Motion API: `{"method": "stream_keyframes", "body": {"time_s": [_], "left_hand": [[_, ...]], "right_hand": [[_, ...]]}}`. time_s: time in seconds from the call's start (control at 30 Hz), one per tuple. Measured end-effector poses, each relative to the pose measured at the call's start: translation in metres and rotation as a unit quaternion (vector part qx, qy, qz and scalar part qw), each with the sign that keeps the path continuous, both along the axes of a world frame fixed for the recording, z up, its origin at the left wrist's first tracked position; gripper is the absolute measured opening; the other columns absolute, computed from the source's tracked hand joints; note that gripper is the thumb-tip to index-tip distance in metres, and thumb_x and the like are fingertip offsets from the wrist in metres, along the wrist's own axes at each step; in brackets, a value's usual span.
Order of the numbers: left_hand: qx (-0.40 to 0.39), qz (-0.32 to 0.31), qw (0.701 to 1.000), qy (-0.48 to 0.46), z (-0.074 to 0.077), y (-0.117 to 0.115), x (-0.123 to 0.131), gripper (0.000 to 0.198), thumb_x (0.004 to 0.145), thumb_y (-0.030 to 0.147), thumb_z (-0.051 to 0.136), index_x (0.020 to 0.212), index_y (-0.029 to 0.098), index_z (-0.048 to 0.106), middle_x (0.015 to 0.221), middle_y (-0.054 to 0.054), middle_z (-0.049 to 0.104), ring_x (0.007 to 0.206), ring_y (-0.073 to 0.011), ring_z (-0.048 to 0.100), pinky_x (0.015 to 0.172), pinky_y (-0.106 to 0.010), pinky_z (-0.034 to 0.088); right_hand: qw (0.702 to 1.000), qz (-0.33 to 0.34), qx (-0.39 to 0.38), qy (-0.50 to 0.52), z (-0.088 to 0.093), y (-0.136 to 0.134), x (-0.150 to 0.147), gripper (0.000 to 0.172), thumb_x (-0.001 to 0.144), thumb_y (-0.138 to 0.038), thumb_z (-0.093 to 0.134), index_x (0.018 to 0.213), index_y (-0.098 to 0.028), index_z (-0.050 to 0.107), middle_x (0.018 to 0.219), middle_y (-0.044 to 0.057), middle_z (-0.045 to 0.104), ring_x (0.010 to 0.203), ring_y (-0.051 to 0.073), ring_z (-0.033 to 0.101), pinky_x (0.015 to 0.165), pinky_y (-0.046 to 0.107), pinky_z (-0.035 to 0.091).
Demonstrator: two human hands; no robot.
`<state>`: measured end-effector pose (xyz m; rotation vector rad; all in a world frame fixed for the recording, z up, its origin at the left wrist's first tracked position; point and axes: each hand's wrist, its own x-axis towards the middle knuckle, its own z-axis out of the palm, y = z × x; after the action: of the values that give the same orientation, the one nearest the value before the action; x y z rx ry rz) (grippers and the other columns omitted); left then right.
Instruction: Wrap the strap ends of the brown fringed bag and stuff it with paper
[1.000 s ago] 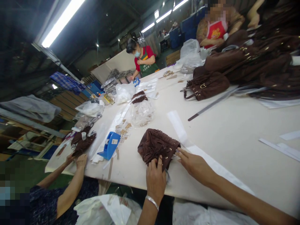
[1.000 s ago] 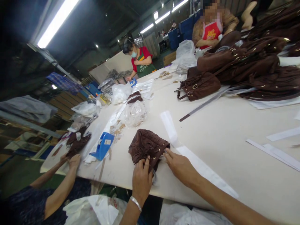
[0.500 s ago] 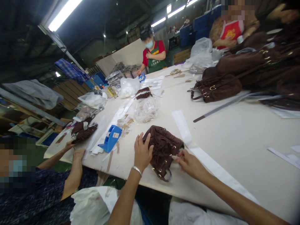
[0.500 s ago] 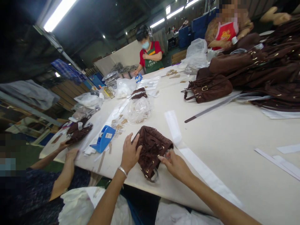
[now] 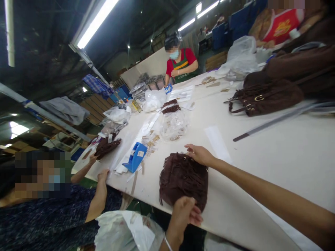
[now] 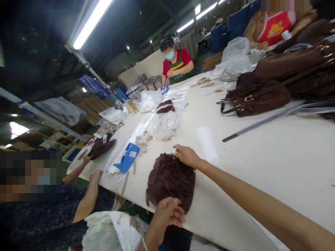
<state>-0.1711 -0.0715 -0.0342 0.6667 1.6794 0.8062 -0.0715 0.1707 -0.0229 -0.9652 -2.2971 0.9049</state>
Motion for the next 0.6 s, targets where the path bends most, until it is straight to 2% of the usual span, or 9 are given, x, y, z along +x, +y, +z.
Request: {"method": "stream_keyframes", "body": {"time_s": [0.07,0.13,0.2,0.23,0.3,0.37,0.43,0.53,0.6], "left_hand": [[-0.011,-0.009,0.992,-0.121,-0.001,-0.008,0.013,0.061,0.067,0.068,0.06,0.093,0.013,0.057,0.083,-0.009,0.066,0.059,-0.0191,0.066,0.052,-0.029,0.051],[0.019,-0.013,0.995,-0.094,0.011,-0.007,0.01,0.061,0.066,0.067,0.062,0.095,0.014,0.06,0.086,-0.009,0.067,0.058,-0.0192,0.066,0.05,-0.03,0.051],[0.099,0.039,0.994,0.029,0.028,0.007,-0.008,0.055,0.076,0.065,0.053,0.1,0.016,0.061,0.09,-0.01,0.068,0.066,-0.0201,0.067,0.056,-0.032,0.054],[0.14,0.068,0.981,0.113,0.035,0.017,-0.02,0.051,0.082,0.062,0.047,0.104,0.018,0.06,0.096,-0.01,0.068,0.075,-0.0215,0.068,0.065,-0.035,0.056],[0.202,0.084,0.927,0.305,0.041,0.041,-0.043,0.045,0.088,0.053,0.043,0.116,0.021,0.056,0.116,-0.01,0.063,0.103,-0.0248,0.062,0.091,-0.043,0.051],[0.229,0.038,0.859,0.456,0.034,0.063,-0.059,0.048,0.089,0.047,0.045,0.129,0.021,0.048,0.135,-0.011,0.051,0.128,-0.0271,0.045,0.109,-0.049,0.036],[0.224,-0.019,0.826,0.517,0.016,0.076,-0.068,0.057,0.088,0.045,0.048,0.138,0.02,0.038,0.146,-0.013,0.038,0.138,-0.0283,0.031,0.114,-0.051,0.027],[0.204,-0.055,0.834,0.509,-0.013,0.079,-0.069,0.057,0.09,0.043,0.046,0.14,0.021,0.035,0.152,-0.013,0.024,0.141,-0.0277,0.024,0.115,-0.049,0.026],[0.197,-0.046,0.842,0.5,-0.023,0.073,-0.062,0.052,0.091,0.04,0.043,0.139,0.021,0.037,0.154,-0.013,0.017,0.142,-0.027,0.021,0.115,-0.048,0.025]], "right_hand": [[0.998,-0.042,0.051,-0.007,-0.004,-0.002,0.029,0.033,0.092,-0.029,0.046,0.122,-0.021,0.055,0.115,0.007,0.066,0.104,0.022,0.061,0.09,0.035,0.047],[0.987,-0.104,0.121,-0.035,-0.018,-0.015,0.067,0.033,0.094,-0.028,0.041,0.122,-0.019,0.056,0.12,0.01,0.063,0.111,0.023,0.057,0.095,0.039,0.046],[0.969,-0.149,0.182,-0.076,-0.037,-0.034,0.101,0.036,0.094,-0.029,0.041,0.126,-0.017,0.053,0.126,0.014,0.058,0.117,0.025,0.054,0.098,0.041,0.044],[0.962,-0.157,0.201,-0.096,-0.046,-0.042,0.114,0.039,0.094,-0.03,0.043,0.13,-0.016,0.05,0.133,0.016,0.053,0.121,0.027,0.05,0.1,0.043,0.043],[0.953,-0.142,0.237,-0.128,-0.062,-0.053,0.127,0.049,0.091,-0.034,0.049,0.138,-0.018,0.043,0.146,0.018,0.038,0.132,0.031,0.038,0.104,0.048,0.039],[0.945,-0.11,0.271,-0.146,-0.073,-0.053,0.124,0.057,0.088,-0.037,0.054,0.142,-0.025,0.038,0.154,0.014,0.024,0.139,0.035,0.026,0.106,0.055,0.033],[0.938,-0.085,0.297,-0.156,-0.082,-0.043,0.114,0.055,0.087,-0.036,0.055,0.14,-0.029,0.04,0.156,0.011,0.021,0.14,0.037,0.021,0.106,0.06,0.029],[0.93,-0.102,0.309,-0.169,-0.098,-0.019,0.104,0.046,0.089,-0.025,0.049,0.135,-0.026,0.049,0.152,0.013,0.031,0.138,0.035,0.028,0.104,0.059,0.033],[0.926,-0.132,0.304,-0.178,-0.111,-0.001,0.109,0.046,0.088,-0.017,0.047,0.133,-0.019,0.051,0.147,0.016,0.038,0.136,0.033,0.034,0.103,0.054,0.037]]}}
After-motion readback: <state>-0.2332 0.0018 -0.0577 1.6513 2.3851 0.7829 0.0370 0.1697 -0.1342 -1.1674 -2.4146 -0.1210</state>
